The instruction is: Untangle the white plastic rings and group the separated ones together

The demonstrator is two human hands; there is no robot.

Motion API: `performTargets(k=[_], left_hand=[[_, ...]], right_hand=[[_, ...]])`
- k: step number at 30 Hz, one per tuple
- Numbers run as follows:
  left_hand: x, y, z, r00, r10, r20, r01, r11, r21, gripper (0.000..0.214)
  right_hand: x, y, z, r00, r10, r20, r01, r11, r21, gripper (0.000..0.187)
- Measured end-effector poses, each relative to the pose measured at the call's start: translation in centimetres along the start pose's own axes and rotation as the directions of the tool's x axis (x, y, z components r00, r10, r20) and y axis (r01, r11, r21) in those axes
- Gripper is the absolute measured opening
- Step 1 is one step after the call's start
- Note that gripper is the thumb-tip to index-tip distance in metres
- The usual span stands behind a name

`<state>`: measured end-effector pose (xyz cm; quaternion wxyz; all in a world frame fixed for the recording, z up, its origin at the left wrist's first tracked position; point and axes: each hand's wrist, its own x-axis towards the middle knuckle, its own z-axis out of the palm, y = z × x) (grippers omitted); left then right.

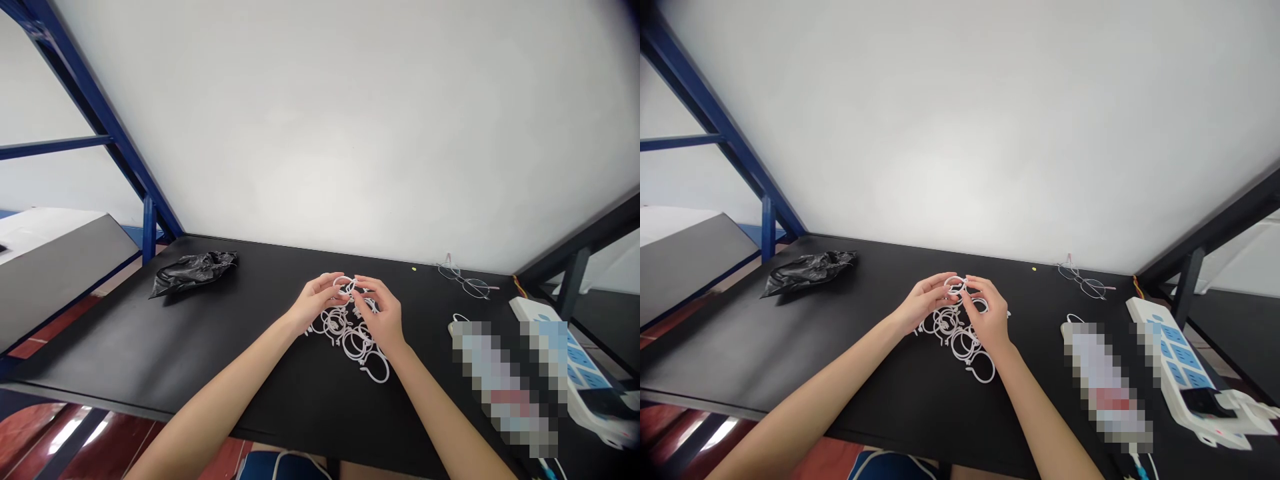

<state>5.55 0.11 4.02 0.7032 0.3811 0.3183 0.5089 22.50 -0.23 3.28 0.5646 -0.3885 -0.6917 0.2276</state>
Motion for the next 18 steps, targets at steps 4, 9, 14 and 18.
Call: performTargets(k=[4, 9, 14, 18], left_hand=[[0.14, -0.19, -0.36, 1.000, 0.014, 0.017, -0.014, 1.000, 0.000, 0.036], [0.19, -0.03, -0.47, 0.999, 0.007, 0.035, -0.007, 1.000, 0.001, 0.036], [0.09, 0.12, -0.23, 1.000, 0.006, 0.030, -0.006, 1.000, -0.021, 0.036], [0.03, 0.11, -0.19, 0.999, 0.014, 0.046, -0.013, 0.999, -0.030, 0.035]], right_hand=[[0.01, -0.07, 0.07, 0.999, 0.035, -0.005, -0.034, 0.999, 0.035, 0.010], [0.05, -0.15, 0.05, 0.997, 0.073, -0.018, -0.072, 0.996, 0.058, 0.009], [0.06, -0.17, 0.00, 0.990, 0.138, -0.016, -0.136, 0.987, 0.080, 0.011], [0.05, -0.14, 0.12, 0.985, 0.173, -0.015, -0.169, 0.974, 0.149, 0.011]])
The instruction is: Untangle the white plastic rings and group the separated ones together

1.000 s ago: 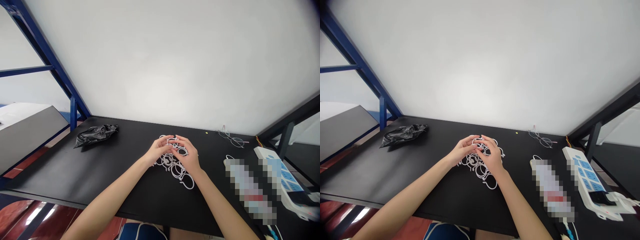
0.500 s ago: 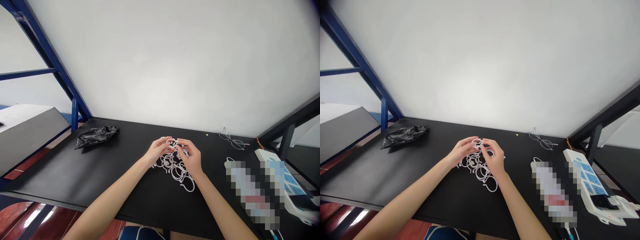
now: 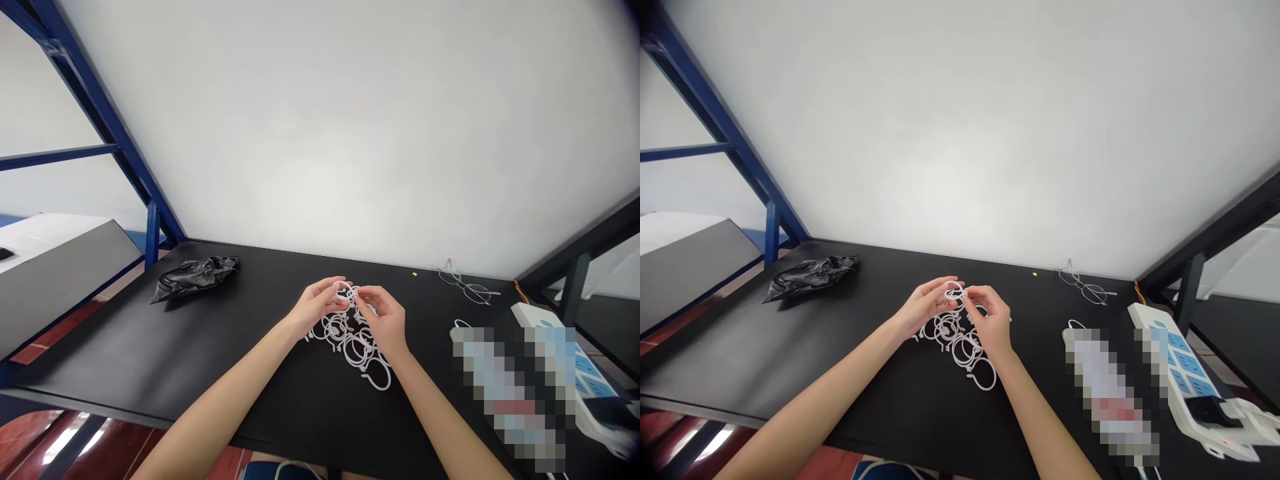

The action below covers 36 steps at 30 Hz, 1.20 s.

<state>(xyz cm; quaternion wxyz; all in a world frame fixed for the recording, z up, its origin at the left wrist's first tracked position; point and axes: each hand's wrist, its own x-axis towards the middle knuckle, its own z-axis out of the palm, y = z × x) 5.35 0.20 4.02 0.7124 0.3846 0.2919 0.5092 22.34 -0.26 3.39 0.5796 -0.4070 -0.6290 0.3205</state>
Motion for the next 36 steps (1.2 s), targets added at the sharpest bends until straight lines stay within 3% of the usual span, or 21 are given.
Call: performTargets(k=[14, 36], left_hand=[[0.2, -0.2, -0.1, 0.999, 0.013, 0.038, -0.012, 0.999, -0.042, 0.035], [0.4, -0.4, -0.3, 0.998, 0.023, 0.053, -0.020, 0.999, -0.050, 0.038]], right_hand=[[0.4, -0.2, 0.0, 0.989, 0.130, 0.076, -0.140, 0.979, 0.150, 0.023], [0.3, -1.0, 0.4, 0.980, 0.178, 0.092, -0.192, 0.964, 0.185, 0.022]])
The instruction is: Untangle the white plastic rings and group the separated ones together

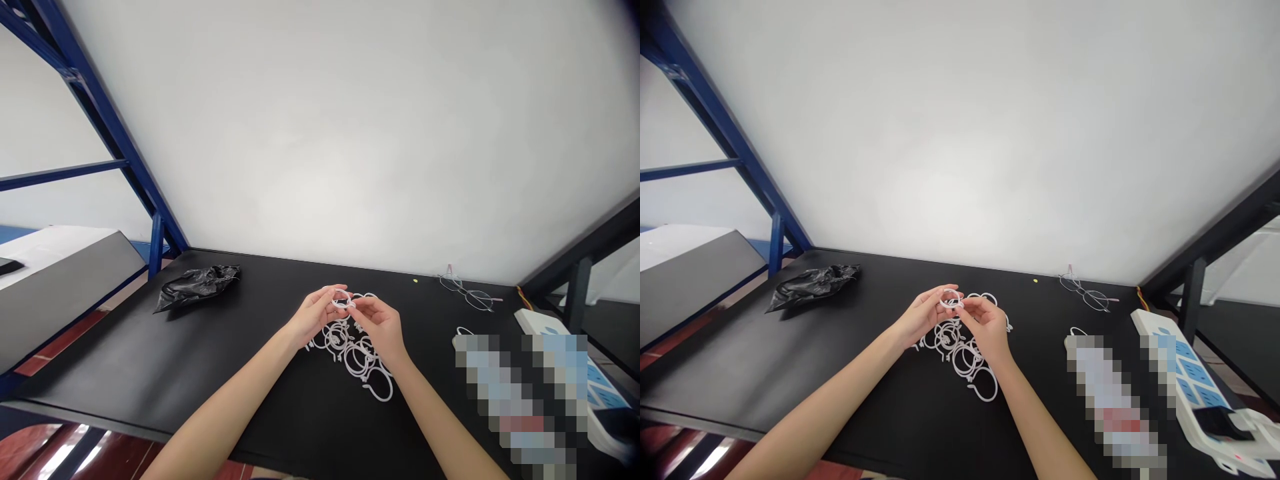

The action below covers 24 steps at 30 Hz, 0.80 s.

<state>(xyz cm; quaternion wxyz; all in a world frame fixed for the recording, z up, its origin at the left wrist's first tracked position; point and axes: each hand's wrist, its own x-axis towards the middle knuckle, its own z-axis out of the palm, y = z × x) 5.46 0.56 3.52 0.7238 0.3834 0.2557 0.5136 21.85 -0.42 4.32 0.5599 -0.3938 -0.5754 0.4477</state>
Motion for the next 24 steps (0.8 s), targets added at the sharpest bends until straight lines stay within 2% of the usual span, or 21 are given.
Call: performTargets(k=[16, 24], left_hand=[[-0.14, 0.10, 0.37, 1.000, -0.006, -0.020, 0.006, 1.000, -0.022, 0.037], [-0.21, 0.44, 0.59, 1.000, -0.024, -0.021, 0.024, 0.999, 0.027, 0.042]], right_hand=[[-0.05, 0.29, 0.05, 0.998, 0.030, -0.062, -0.029, 0.999, 0.016, 0.018], [-0.27, -0.03, 0.22, 0.994, 0.072, -0.085, -0.069, 0.997, 0.034, 0.019]])
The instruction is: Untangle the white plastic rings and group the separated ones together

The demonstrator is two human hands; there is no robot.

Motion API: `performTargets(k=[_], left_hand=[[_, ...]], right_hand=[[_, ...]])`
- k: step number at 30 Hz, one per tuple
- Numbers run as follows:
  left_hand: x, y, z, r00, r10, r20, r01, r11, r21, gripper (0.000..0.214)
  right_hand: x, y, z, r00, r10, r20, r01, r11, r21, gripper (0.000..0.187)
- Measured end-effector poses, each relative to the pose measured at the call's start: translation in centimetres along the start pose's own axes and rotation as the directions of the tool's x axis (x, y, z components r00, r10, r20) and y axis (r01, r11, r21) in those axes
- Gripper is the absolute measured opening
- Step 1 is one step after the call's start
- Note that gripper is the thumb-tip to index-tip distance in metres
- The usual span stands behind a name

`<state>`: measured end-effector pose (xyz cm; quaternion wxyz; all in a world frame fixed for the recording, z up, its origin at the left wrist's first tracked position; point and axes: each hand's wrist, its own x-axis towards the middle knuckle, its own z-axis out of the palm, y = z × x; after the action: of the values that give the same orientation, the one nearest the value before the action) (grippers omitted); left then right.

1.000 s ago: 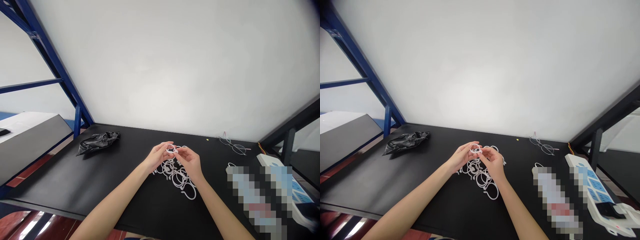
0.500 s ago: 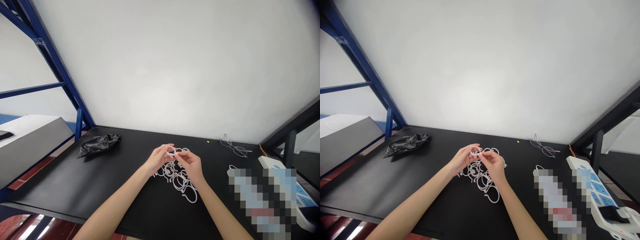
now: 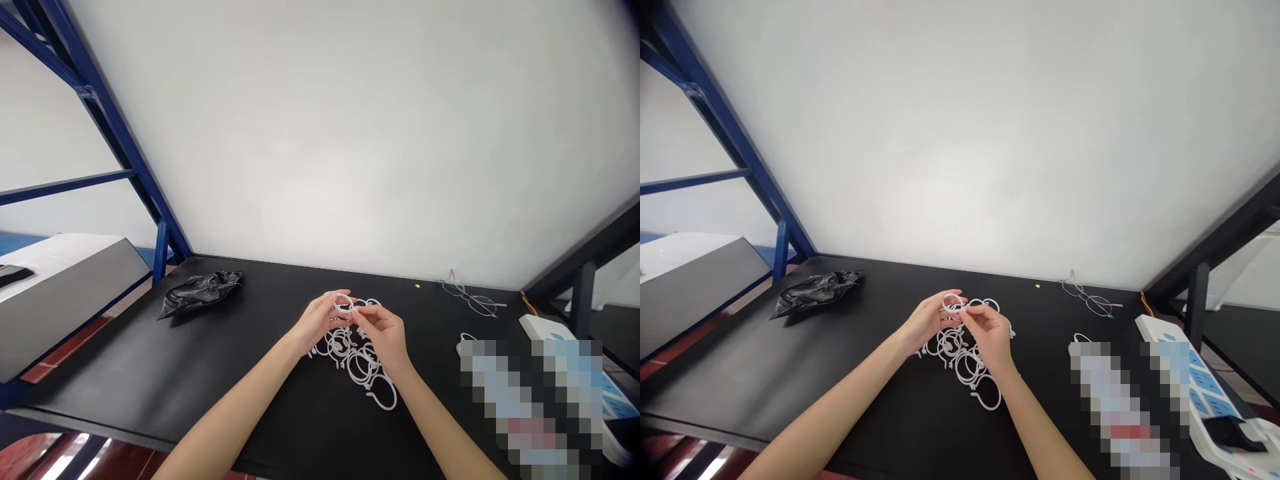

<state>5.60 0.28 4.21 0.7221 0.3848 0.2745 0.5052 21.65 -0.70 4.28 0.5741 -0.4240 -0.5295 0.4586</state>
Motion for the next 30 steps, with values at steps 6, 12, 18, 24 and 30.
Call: performTargets(k=[6, 12, 18, 24, 30], left_hand=[[-0.23, 0.28, 0.22, 1.000, 0.009, 0.011, -0.010, 0.997, 0.079, 0.049], [-0.07, 0.20, 0.03, 1.000, 0.017, -0.004, -0.016, 0.996, 0.093, 0.047], [0.13, -0.20, -0.18, 0.999, 0.037, -0.004, -0.036, 0.996, 0.086, 0.045], [0.30, -0.35, -0.34, 0.999, 0.051, -0.015, -0.049, 0.995, 0.085, 0.044], [0.42, -0.43, -0.44, 0.997, 0.071, -0.008, -0.070, 0.993, 0.091, 0.044]], right_hand=[[0.11, 0.11, -0.07, 1.000, 0.025, -0.001, -0.025, 0.999, 0.022, 0.022], [0.12, 0.20, -0.04, 0.999, 0.034, 0.002, -0.034, 0.998, 0.054, 0.021], [0.14, 0.02, 0.05, 0.999, 0.043, 0.002, -0.043, 0.996, 0.075, 0.021], [0.22, -0.22, 0.04, 0.999, 0.046, 0.008, -0.046, 0.997, 0.067, 0.023], [0.22, -0.23, 0.00, 0.998, 0.054, 0.017, -0.055, 0.997, 0.060, 0.022]])
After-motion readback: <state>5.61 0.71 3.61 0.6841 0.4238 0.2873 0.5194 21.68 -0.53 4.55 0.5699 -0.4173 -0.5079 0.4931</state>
